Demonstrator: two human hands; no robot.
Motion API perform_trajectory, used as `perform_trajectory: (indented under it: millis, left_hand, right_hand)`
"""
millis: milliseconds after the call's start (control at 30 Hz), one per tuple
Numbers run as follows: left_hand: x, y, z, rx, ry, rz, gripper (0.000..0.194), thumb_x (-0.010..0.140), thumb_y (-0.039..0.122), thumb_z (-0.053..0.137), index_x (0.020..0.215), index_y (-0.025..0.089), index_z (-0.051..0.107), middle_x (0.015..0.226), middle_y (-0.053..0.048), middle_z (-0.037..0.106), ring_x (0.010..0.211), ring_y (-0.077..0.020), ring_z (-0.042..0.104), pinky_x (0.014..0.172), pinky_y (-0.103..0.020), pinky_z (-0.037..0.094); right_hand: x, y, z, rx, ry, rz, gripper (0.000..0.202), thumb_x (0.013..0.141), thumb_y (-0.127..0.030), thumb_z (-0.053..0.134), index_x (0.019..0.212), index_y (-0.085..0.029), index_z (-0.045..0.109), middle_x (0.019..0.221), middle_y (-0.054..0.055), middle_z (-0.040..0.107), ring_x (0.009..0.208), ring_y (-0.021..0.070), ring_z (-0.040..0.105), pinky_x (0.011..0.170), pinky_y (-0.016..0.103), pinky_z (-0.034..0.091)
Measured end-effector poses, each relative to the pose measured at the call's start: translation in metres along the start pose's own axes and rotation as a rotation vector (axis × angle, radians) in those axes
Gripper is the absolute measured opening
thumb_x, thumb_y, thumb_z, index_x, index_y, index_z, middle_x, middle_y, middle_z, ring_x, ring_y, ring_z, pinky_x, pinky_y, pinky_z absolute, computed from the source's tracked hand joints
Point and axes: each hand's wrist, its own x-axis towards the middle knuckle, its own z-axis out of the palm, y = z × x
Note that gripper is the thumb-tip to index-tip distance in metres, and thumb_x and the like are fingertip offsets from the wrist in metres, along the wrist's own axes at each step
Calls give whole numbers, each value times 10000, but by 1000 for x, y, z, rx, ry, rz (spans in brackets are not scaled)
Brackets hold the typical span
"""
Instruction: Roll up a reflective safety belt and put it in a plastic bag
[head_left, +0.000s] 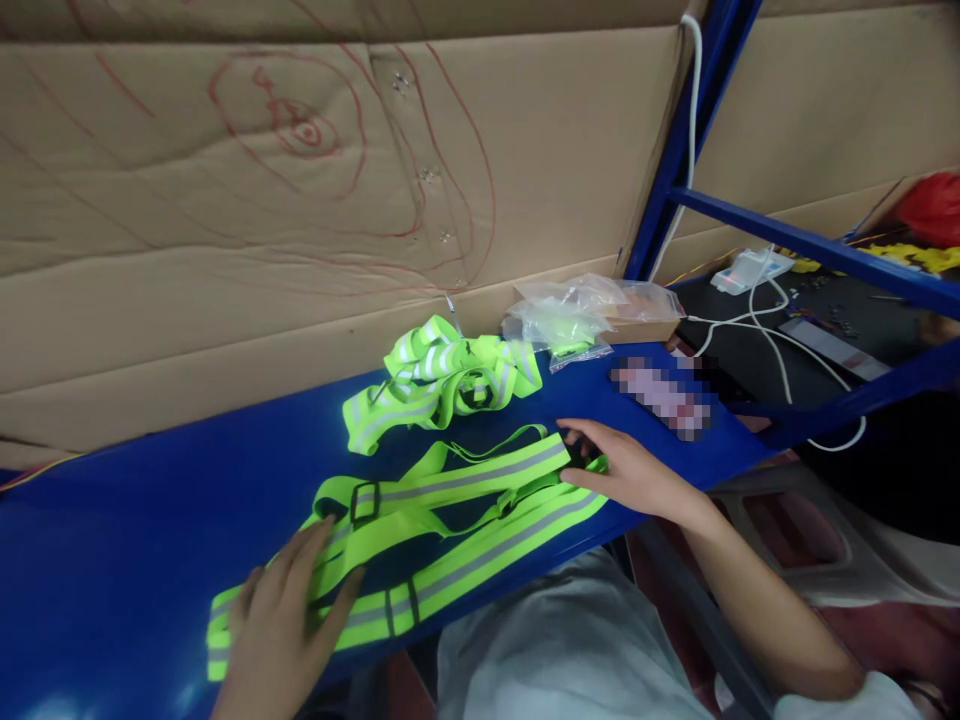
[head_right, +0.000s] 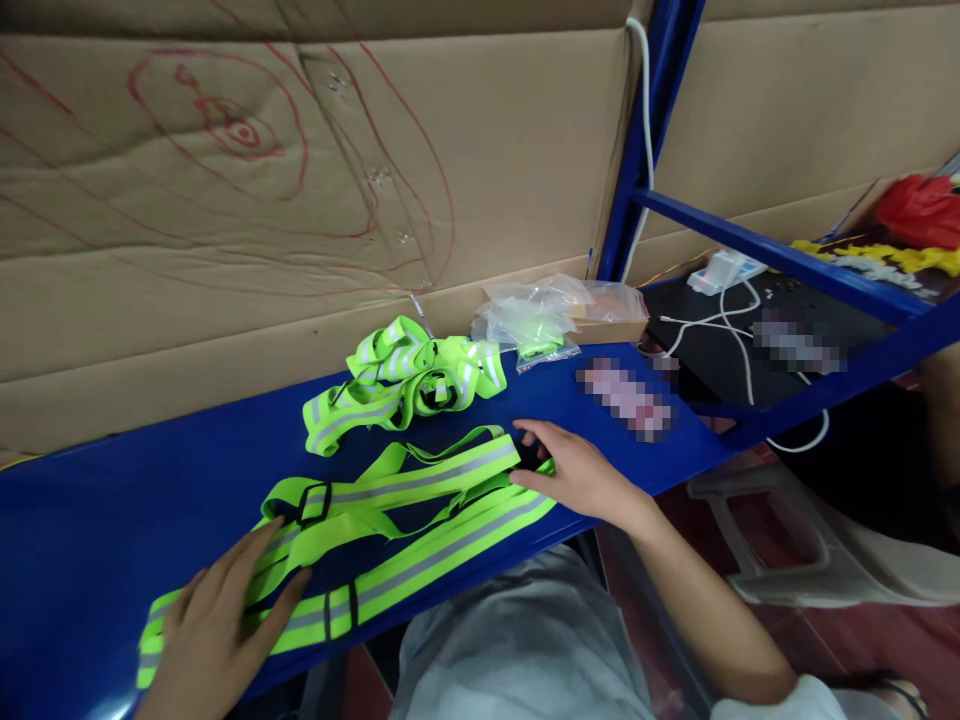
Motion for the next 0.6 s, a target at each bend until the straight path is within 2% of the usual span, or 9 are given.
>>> perform_trajectory:
  millis: [200,300,400,500,600]
  left_hand:
    - [0,-22,11,-26,3,163,559,953,392,467,1480,208,472,1348,-173,664,1231,-369,633,1004,-497,480]
    - [-2,-27,5,15,-9,158,539,941,368,451,1452,212,525,1348,-164,672,1236,-358,632,1020,-494,457]
    - [-3,-27,-6,27,-37,94,489,979,424,448,1418,254,579,1390,-128,663,1276,-340,618,1090,-511,410]
    - [-4,-32,-14,18,-59,29,463,996,446,445,1388,275,621,1391,-102,671,1287,-323,618,1137,-516,383]
    - [-5,-43,-14,-63,-19,-8,442,975,479,474,1315,270,663,1309,-93,710,1222,-305,657,1101,-472,447]
  right_hand:
    - [6,-7,5,-136,-89,-11,571,921,-544,707,1404,-262,592,1381,109,648,1293,324,607,1052,441,504]
    - [3,-4,1,-186,-60,26,509,846,-491,783,1265,-240,640,1272,105,694,1193,323,650,971,423,524]
    - [0,7,-9,-182,23,54,366,781,-433,814,1042,-226,661,1020,55,724,942,269,683,798,354,530]
    - [-4,18,-21,-39,46,126,307,775,-464,807,893,-222,660,851,13,712,782,234,662,685,326,519]
    - [-11,25,-32,280,47,220,370,774,-516,828,968,-223,712,945,25,770,863,256,712,755,355,575]
